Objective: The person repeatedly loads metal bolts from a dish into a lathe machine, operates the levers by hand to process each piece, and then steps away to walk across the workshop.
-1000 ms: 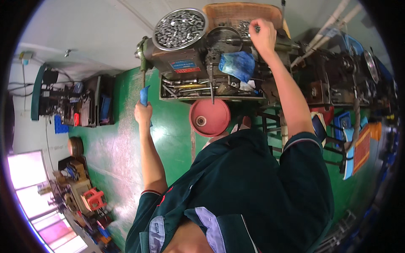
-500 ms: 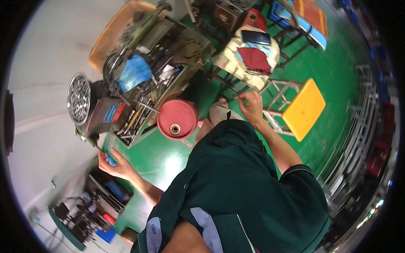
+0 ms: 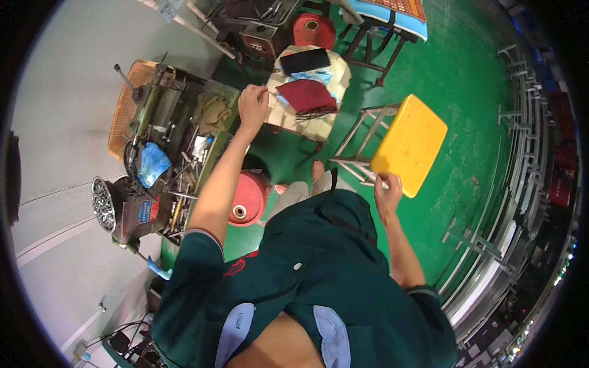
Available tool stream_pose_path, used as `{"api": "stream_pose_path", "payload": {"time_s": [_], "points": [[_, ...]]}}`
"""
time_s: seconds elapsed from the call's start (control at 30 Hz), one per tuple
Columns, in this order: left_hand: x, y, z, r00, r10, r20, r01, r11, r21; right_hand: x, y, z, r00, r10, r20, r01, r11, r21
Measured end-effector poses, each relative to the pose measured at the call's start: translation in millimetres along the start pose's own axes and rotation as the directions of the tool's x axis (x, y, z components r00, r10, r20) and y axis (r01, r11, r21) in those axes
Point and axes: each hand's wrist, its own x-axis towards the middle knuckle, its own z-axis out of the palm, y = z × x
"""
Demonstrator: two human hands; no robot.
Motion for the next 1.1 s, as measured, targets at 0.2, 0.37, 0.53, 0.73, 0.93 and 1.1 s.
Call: {"api": "stream_pose_path", "payload": {"time_s": [0.2, 0.37, 0.53, 0.73, 0.93, 1.1], "points": [[59.6, -10.3, 84.0, 0.967, 0.023, 0.252, -0.087, 0.965, 0.247, -68.8, 93.1, -67.3, 0.887, 0.425, -0.182, -0.432, 0.902, 0.001], [94.6, -3.8, 131.4, 0.922, 0.002, 0.387, -0.127, 0.946, 0.298, -223.2, 148.1, -105.1, 0.447, 0.839, -0.310, -0.890, 0.383, -0.246], [110.0, 3.2, 168.8, 0.887, 0.027, 0.461, -0.216, 0.906, 0.364, -362.3, 157.3, -131.7, 0.006, 0.946, -0.325, -0.956, -0.089, -0.279], [118.8, -1.2, 178.5, 0.831, -0.066, 0.553, -0.198, 0.893, 0.404, -353.5, 122.2, -119.3, -0.025, 0.956, -0.291, -0.889, -0.155, -0.431], [129.7, -2.8, 168.7, 0.776, -0.098, 0.623, -0.224, 0.880, 0.418, -295.3, 103.3, -103.9, 0.170, 0.965, -0.199, -0.934, 0.094, -0.344], [131.6, -5.2, 169.2, 0.747, -0.159, 0.645, -0.193, 0.877, 0.440, -303.3, 110.4, -101.9, 0.114, 0.980, -0.163, -0.967, 0.072, -0.244]]}}
